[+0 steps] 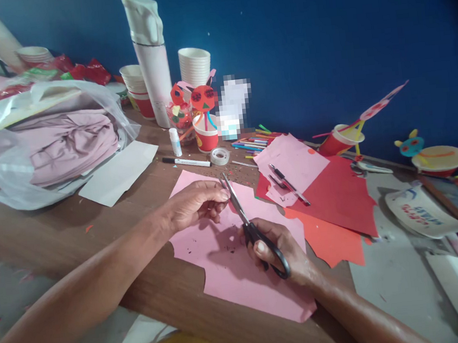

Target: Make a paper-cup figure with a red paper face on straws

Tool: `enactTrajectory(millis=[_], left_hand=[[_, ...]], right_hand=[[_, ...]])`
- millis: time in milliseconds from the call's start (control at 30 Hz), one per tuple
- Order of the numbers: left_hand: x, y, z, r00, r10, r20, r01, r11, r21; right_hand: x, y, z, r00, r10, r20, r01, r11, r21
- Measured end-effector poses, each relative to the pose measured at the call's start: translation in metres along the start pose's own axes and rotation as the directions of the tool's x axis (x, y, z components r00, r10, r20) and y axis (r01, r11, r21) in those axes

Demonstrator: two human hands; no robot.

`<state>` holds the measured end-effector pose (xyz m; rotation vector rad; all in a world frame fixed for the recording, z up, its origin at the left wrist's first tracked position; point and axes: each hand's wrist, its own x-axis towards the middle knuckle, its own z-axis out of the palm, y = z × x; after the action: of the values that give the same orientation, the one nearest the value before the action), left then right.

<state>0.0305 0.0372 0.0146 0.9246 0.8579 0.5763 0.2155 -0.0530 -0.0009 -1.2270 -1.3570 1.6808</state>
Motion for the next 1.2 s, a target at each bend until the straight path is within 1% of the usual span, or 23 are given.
enactTrajectory(millis=[333, 833, 1067, 1200], left_hand=[[0.001, 0.0006, 0.0003, 1.0, -0.01, 0.014, 0.01, 1.0, -0.014], [0.0014, -0.001, -0.0019, 0.999, -0.008, 0.042, 0.009, 1.0, -0.012], [0.0018, -0.0012, -0.002, 1.0, -0.013, 0.027, 0.013, 1.0, -0.016], [0.001, 0.0008, -0.0012, 1.0, -0.019, -0.003, 0.019, 1.0, -0.001]], right_hand=[[-0.0005, 0.0019, -0.001, 1.0, -0.021, -0.008, 0.021, 0.999, -0.026], [-0.0006, 0.0067, -0.0016, 1.0, -0.02, -0.022, 0.02, 1.0, 0.007], [0.0, 0.0024, -0.002, 0.999, 0.016, -0.04, -0.017, 1.0, -0.023], [-0.0004, 0.0017, -0.0019, 0.999, 0.028, -0.04, -0.029, 0.999, -0.022]])
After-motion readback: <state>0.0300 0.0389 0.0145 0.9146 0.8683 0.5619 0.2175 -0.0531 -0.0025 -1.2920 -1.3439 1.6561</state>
